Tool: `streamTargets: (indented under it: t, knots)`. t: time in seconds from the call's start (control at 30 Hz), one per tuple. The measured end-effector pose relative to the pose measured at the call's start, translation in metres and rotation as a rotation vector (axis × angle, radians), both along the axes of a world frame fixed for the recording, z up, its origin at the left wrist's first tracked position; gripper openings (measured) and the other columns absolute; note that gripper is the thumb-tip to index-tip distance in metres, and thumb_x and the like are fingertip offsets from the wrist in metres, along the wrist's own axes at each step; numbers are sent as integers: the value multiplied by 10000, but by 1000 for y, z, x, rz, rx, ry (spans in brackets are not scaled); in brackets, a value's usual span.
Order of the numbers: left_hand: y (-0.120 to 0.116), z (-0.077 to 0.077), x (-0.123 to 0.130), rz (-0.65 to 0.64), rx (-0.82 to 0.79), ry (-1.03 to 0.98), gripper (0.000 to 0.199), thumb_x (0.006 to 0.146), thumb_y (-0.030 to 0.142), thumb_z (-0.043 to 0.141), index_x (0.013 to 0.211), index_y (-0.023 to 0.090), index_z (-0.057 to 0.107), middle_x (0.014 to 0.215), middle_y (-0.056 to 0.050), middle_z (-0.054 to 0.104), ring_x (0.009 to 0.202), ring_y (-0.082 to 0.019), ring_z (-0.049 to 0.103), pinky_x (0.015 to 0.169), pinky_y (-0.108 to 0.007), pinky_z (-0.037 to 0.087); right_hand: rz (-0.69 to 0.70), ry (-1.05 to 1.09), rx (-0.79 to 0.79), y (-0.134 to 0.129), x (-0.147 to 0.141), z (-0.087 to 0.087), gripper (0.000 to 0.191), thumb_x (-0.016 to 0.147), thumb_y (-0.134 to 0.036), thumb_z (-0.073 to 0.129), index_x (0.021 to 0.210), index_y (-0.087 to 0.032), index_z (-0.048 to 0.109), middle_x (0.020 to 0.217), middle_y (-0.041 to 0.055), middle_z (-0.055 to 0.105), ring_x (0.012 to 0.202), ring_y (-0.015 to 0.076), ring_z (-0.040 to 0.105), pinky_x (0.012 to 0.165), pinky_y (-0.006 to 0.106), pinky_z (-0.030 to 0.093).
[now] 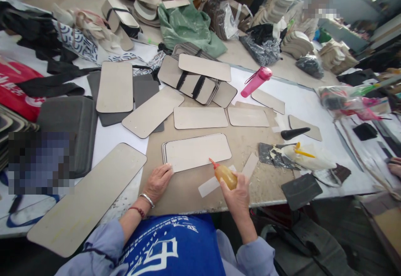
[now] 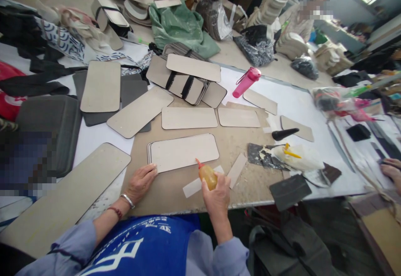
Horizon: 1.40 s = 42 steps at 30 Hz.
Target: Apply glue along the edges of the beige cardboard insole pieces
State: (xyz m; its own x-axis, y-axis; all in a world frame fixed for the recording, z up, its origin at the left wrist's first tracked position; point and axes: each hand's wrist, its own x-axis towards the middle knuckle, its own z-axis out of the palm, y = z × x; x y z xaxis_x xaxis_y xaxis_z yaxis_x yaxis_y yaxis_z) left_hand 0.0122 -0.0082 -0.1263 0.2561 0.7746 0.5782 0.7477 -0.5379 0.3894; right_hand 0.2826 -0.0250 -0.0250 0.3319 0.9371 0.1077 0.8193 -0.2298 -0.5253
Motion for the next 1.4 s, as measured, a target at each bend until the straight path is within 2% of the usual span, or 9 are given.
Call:
streamTargets:
  t: [0.1, 0.2, 0.3, 0.37, 0.6, 0.77, 0.93, 1.13, 1.4]
  knots:
    - [0, -1, 0, 0, 4, 23, 179, 845, 113, 516, 990, 179, 599, 986, -98, 662, 990, -214, 603, 820, -359, 516, 51, 238, -45, -7, -27, 2, 332, 672, -385, 630, 943, -220, 530, 912, 50, 508, 863, 225, 525, 774, 404, 473]
    - [1, -1, 0, -1, 9, 38, 176, 840, 113, 519, 976, 186, 605, 983, -93, 663, 981, -209, 605, 815, -347, 512, -16, 743, -233, -9, -41, 6, 369, 637, -388, 669, 922, -216, 508, 816, 14, 560, 712, 186, 557, 587, 310, 487]
    - [2, 1, -1, -9, 8, 55, 170, 837, 113, 524, 965, 188, 607, 973, -89, 662, 971, -207, 603, 813, -341, 506, -126, 1342, -385, -7, -33, 12, 383, 676, -441, 632, 951, -217, 488, 771, 6, 603, 577, 161, 563, 400, 234, 407]
    - [3, 2, -1, -16, 4, 74, 171, 834, 103, 524, 959, 184, 606, 970, -90, 662, 969, -209, 600, 813, -341, 502, -212, 1525, -345, -2, -18, 15, 375, 686, -467, 615, 942, -215, 507, 780, 17, 622, 585, 171, 585, 393, 243, 419]
    - [5, 6, -1, -47, 5, 145, 191, 840, 89, 494, 980, 177, 591, 967, -84, 667, 979, -206, 596, 822, -340, 502, -375, 1181, -99, 17, 50, 10, 442, 573, -327, 775, 933, -244, 533, 769, -43, 608, 558, 124, 564, 371, 197, 427]
    - [13, 14, -3, -83, 44, 189, 204, 842, 64, 445, 959, 167, 578, 889, -84, 664, 892, -188, 613, 773, -319, 517, -407, 1339, -57, 28, 85, 1, 337, 670, -403, 700, 944, -262, 561, 841, -11, 640, 648, 153, 618, 488, 269, 516]
    - [24, 32, -2, -54, 29, 235, 210, 838, 57, 414, 946, 169, 557, 855, -78, 634, 818, -179, 598, 752, -322, 516, -350, 1470, -177, 34, 97, -10, 351, 686, -509, 647, 904, -240, 589, 889, 23, 668, 749, 191, 641, 597, 339, 541]
    - [35, 52, 2, -70, -72, 239, 170, 852, 64, 406, 910, 169, 525, 832, -65, 592, 733, -163, 542, 669, -282, 503, -130, 1440, -305, 46, 87, -12, 420, 593, -328, 752, 958, -208, 581, 1002, 31, 656, 896, 196, 630, 793, 350, 518]
    - [35, 55, 8, -48, -178, 253, 137, 892, 141, 384, 885, 179, 516, 814, -59, 562, 734, -160, 542, 636, -263, 501, -167, 984, 189, 104, 117, -53, 557, 519, -304, 785, 935, -223, 424, 960, 2, 598, 875, 148, 596, 833, 337, 473]
